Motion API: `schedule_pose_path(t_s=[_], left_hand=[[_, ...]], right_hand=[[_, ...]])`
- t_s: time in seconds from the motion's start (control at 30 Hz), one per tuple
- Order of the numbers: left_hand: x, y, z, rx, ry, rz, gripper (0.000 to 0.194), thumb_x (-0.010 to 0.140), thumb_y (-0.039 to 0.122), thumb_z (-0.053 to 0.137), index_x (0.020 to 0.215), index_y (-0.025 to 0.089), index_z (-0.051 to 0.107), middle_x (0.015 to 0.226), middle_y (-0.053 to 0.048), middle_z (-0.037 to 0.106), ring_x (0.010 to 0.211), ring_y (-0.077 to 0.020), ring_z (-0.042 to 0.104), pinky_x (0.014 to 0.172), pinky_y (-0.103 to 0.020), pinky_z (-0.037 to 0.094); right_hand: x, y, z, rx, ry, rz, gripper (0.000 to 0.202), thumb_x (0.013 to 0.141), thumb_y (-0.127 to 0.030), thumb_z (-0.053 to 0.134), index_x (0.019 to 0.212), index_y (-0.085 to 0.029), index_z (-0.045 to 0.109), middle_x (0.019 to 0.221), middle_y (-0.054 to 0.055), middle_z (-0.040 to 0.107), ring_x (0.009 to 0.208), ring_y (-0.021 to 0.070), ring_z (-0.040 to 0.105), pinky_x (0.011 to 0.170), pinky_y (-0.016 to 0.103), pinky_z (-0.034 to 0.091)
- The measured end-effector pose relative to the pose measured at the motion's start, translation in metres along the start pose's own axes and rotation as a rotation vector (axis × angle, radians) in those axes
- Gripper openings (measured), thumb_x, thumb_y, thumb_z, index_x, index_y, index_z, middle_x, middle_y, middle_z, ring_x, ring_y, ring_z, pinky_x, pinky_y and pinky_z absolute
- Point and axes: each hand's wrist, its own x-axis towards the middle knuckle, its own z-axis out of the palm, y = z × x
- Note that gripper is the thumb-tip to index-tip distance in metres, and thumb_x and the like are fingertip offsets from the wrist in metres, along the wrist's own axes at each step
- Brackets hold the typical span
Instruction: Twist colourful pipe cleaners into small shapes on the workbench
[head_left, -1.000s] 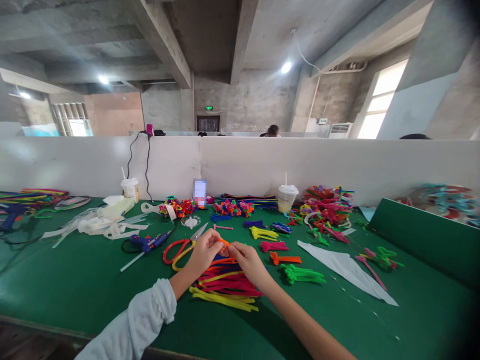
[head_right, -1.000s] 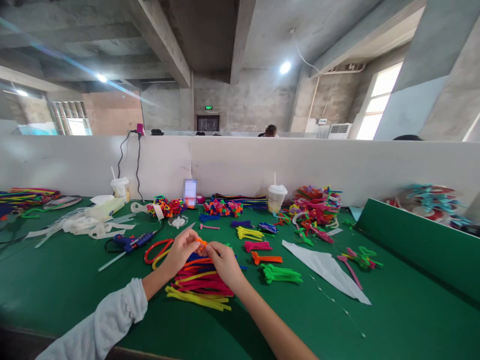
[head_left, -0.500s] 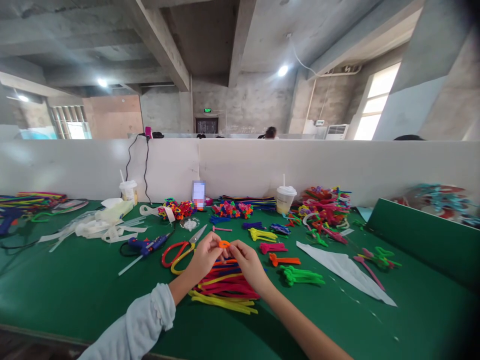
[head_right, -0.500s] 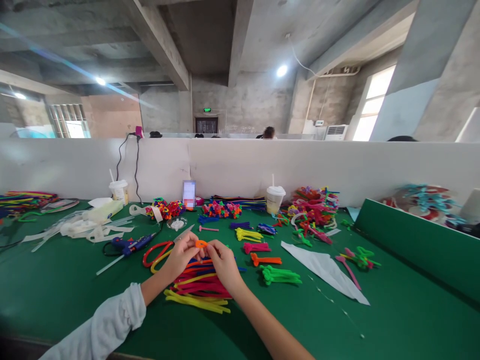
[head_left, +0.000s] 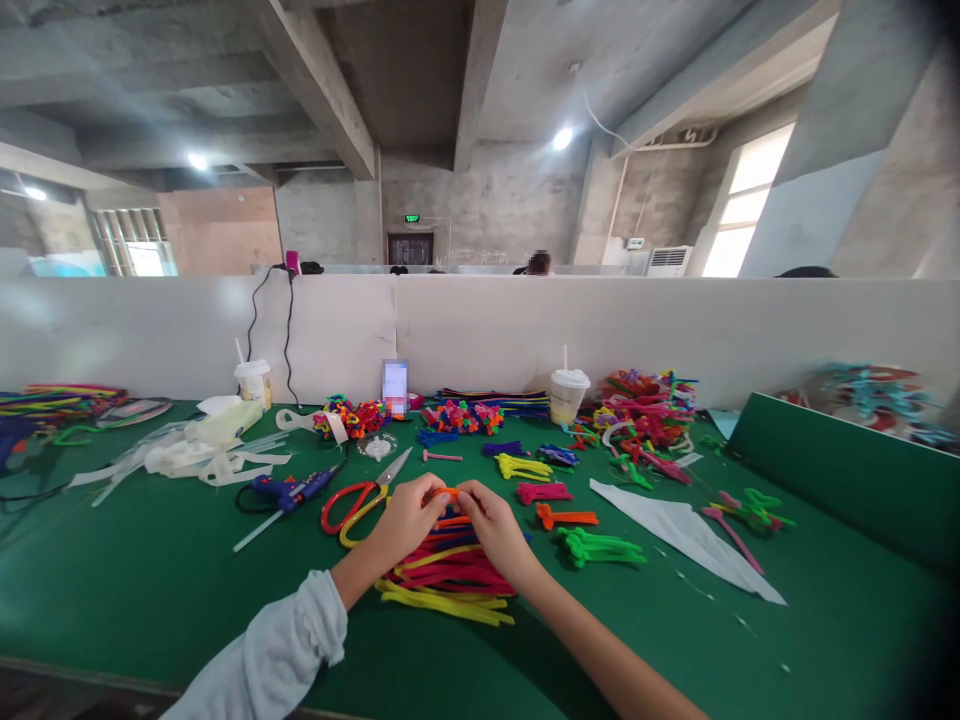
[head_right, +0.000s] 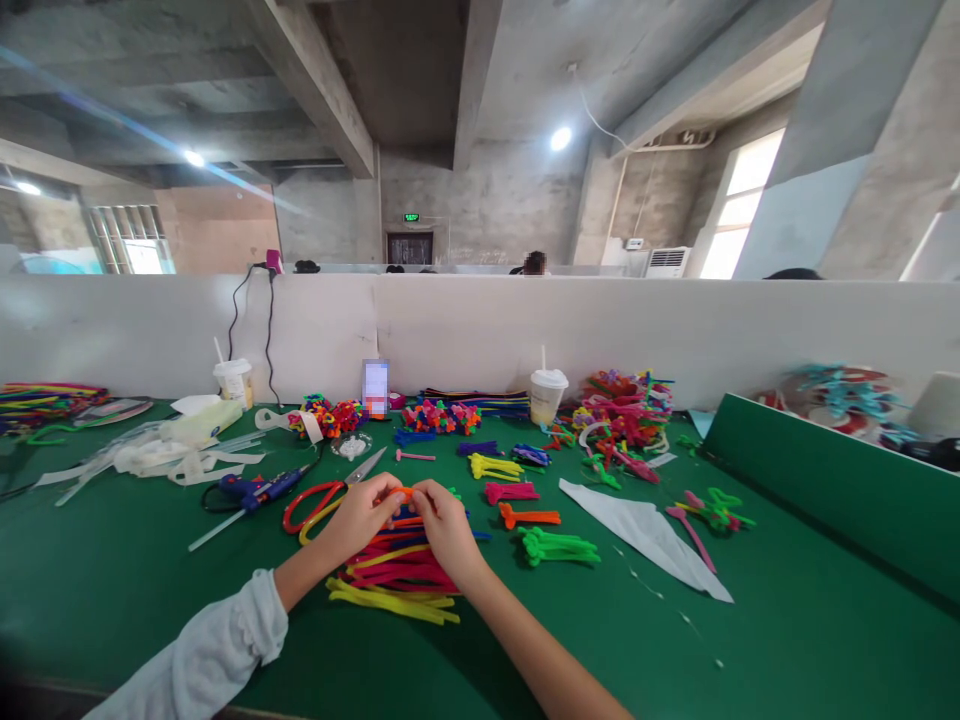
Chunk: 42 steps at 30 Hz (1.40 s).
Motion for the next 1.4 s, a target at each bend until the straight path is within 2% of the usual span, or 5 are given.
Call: schedule_pose_path(t_s=[0.23,0.5,0.77,1.13,1.4], left_hand=[[0.004,-0.01,0.005,-0.223,0.015,-0.066,0.024,0.077,0.039,0.045,0.074,0.015,0.05,0.058,0.004,0.049,0.046,-0.0104,0.054,0.047,-0.023,0.046],[-0.003,0.001,0.001,0.049,0.017,0.038,0.019,0.08,0.029,0.042,0.078,0.017,0.056,0.059,0.002,0.055,0.049,-0.01,0.056,0.052,-0.02,0.043],[0.0,-0.005,0.006,-0.332,-0.023,-0.022,0.026,0.076,0.041,0.048,0.075,0.014,0.05,0.062,0.002,0.054,0.047,-0.0095,0.054,0.046,-0.023,0.047],[0.0,-0.002,0.006,-0.438,-0.084,-0.085,0.025,0.073,0.038,0.052,0.077,0.014,0.05,0.062,0.002,0.052,0.049,-0.0098,0.054,0.045,-0.023,0.049],[-0.001,0.001,0.005,-0.399,-0.069,-0.034,0.018,0.076,0.033,0.049,0.076,0.014,0.05,0.061,0.002,0.054,0.051,-0.0107,0.054,0.046,-0.023,0.048]], right_hand=[[0.002,0.001,0.0,0.098,-0.086,0.053,0.023,0.08,-0.033,0.042,0.068,-0.017,0.052,0.061,-0.001,0.05,0.06,0.012,0.045,0.058,0.023,0.036],[0.002,0.004,0.001,0.309,-0.075,0.142,0.024,0.075,-0.037,0.052,0.062,-0.016,0.053,0.058,-0.002,0.048,0.057,0.0106,0.042,0.056,0.023,0.032],[0.001,0.004,0.004,0.798,-0.211,0.312,0.026,0.067,-0.039,0.062,0.06,-0.016,0.054,0.054,-0.002,0.049,0.054,0.0102,0.046,0.058,0.024,0.034],[0.001,0.004,0.004,0.869,-0.266,0.332,0.022,0.068,-0.035,0.063,0.063,-0.014,0.057,0.053,-0.001,0.051,0.052,0.0097,0.046,0.058,0.024,0.036],[-0.002,0.001,0.004,1.036,-0.331,0.395,0.023,0.07,-0.035,0.062,0.067,-0.014,0.057,0.065,0.001,0.056,0.061,0.0102,0.052,0.066,0.026,0.041]])
